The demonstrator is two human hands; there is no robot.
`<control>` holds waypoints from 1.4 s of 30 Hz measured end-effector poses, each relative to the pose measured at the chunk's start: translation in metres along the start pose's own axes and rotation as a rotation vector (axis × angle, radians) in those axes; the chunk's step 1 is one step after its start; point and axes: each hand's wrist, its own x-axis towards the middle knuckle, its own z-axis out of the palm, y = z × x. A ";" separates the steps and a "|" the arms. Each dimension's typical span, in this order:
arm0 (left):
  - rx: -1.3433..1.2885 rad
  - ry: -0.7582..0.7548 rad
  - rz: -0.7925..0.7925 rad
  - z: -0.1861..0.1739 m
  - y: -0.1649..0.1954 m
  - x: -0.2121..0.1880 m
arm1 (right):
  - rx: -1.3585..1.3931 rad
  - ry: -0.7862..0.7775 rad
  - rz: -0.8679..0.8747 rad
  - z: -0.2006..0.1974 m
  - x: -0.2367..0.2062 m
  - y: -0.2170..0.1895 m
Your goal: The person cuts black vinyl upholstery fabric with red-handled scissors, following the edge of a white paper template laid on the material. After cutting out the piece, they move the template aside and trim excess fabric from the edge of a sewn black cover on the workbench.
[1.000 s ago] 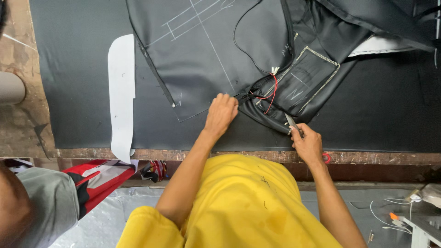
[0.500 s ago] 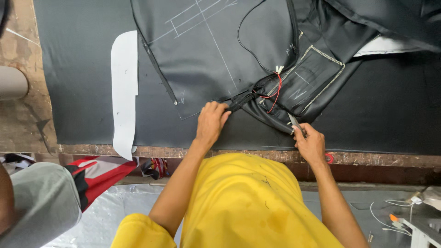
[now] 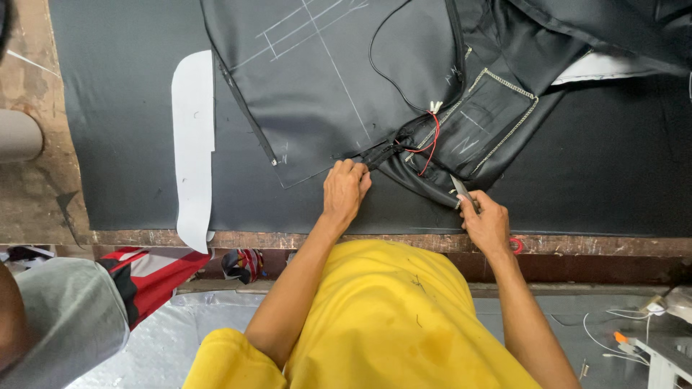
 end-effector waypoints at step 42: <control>0.053 -0.082 0.151 -0.005 -0.005 -0.006 | 0.001 0.002 0.009 -0.002 0.002 0.002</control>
